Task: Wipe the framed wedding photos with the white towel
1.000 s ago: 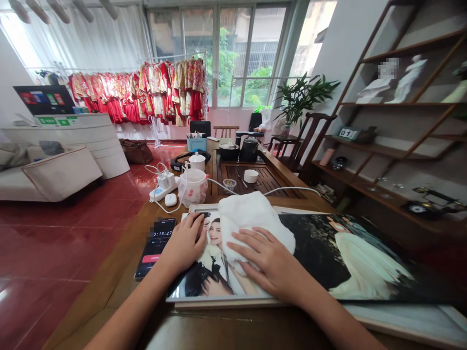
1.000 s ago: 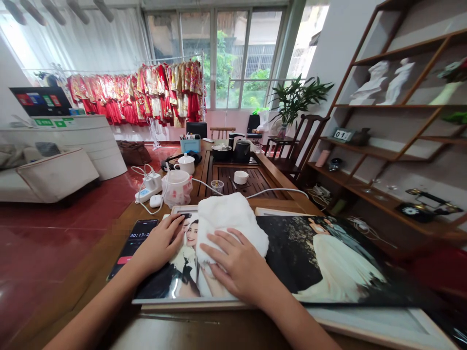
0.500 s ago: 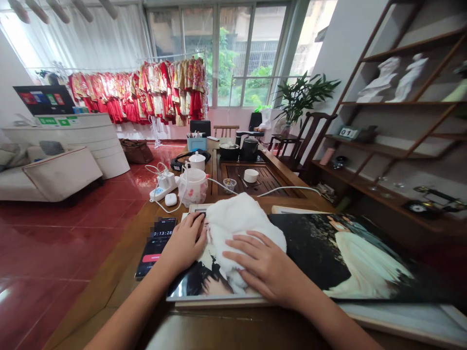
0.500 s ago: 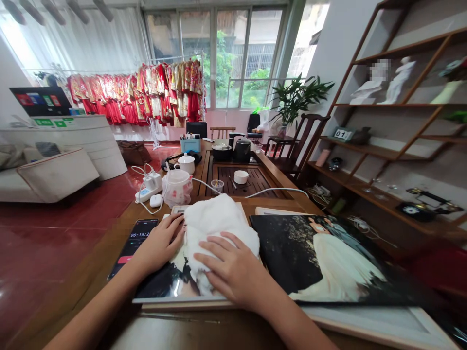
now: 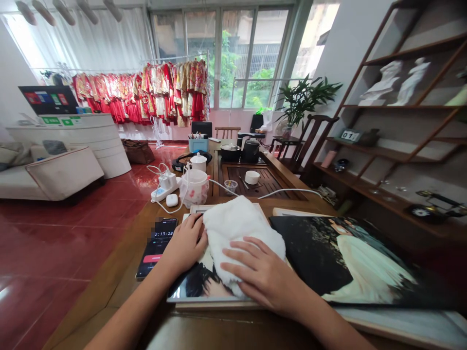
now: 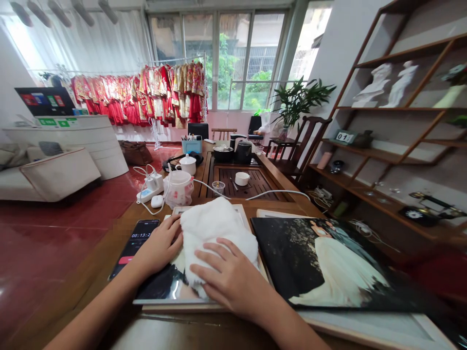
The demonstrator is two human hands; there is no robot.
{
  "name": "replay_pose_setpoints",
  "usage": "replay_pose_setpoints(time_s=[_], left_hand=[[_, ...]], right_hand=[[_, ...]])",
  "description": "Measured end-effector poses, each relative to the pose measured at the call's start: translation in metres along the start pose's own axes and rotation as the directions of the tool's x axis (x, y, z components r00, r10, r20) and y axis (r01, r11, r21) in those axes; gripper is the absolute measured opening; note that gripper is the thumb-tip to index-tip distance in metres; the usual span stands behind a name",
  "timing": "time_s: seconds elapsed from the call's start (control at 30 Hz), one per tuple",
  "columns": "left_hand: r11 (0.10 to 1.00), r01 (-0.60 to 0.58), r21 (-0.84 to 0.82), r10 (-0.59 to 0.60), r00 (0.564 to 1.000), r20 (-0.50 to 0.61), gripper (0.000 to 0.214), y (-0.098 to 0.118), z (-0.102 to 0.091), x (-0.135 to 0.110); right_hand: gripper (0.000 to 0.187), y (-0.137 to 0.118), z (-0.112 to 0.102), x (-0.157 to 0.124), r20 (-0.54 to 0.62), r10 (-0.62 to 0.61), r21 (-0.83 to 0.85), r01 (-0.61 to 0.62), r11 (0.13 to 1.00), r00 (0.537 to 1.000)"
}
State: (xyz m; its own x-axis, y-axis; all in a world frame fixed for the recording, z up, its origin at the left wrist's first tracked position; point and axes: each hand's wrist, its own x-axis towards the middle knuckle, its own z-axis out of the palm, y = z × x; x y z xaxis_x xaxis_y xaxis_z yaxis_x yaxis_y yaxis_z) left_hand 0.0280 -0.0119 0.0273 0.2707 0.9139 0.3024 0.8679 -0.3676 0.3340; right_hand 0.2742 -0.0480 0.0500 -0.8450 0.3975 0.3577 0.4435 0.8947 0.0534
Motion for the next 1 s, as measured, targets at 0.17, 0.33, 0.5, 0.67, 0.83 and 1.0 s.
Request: replay_pose_setpoints(time_s=[0.17, 0.33, 0.5, 0.67, 0.83, 1.0], left_hand=[[1.000, -0.013, -0.009, 0.013, 1.000, -0.005, 0.039, -0.001, -0.001, 0.000], [1.000, 0.028, -0.004, -0.028, 0.999, -0.017, 0.042, -0.002, 0.003, 0.000], [0.999, 0.032, 0.006, -0.032, 0.999, -0.002, 0.044, -0.001, 0.003, 0.000], [0.999, 0.037, 0.010, -0.037, 0.999, 0.000, 0.042, 0.001, 0.001, 0.000], [1.000, -0.007, 0.004, 0.007, 1.000, 0.019, 0.041, 0.001, -0.002, 0.000], [1.000, 0.018, -0.003, -0.018, 1.000, -0.003, 0.040, -0.001, 0.000, 0.000]], right_hand=[[0.032, -0.005, -0.003, 0.002, 0.020, 0.006, 0.035, -0.007, 0.999, 1.000], [0.032, 0.007, -0.005, 0.001, -0.025, 0.139, -0.013, -0.139, 0.990, 0.990], [0.030, 0.017, -0.004, -0.004, -0.067, 0.170, -0.070, -0.174, 0.982, 0.983], [0.030, 0.011, -0.005, -0.002, -0.076, 0.059, 0.037, -0.056, 0.998, 0.995], [0.027, -0.003, -0.008, 0.003, -0.046, -0.012, 0.128, 0.018, 0.992, 0.999], [0.027, 0.006, -0.008, 0.001, -0.063, 0.047, 0.017, -0.046, 0.999, 0.997]])
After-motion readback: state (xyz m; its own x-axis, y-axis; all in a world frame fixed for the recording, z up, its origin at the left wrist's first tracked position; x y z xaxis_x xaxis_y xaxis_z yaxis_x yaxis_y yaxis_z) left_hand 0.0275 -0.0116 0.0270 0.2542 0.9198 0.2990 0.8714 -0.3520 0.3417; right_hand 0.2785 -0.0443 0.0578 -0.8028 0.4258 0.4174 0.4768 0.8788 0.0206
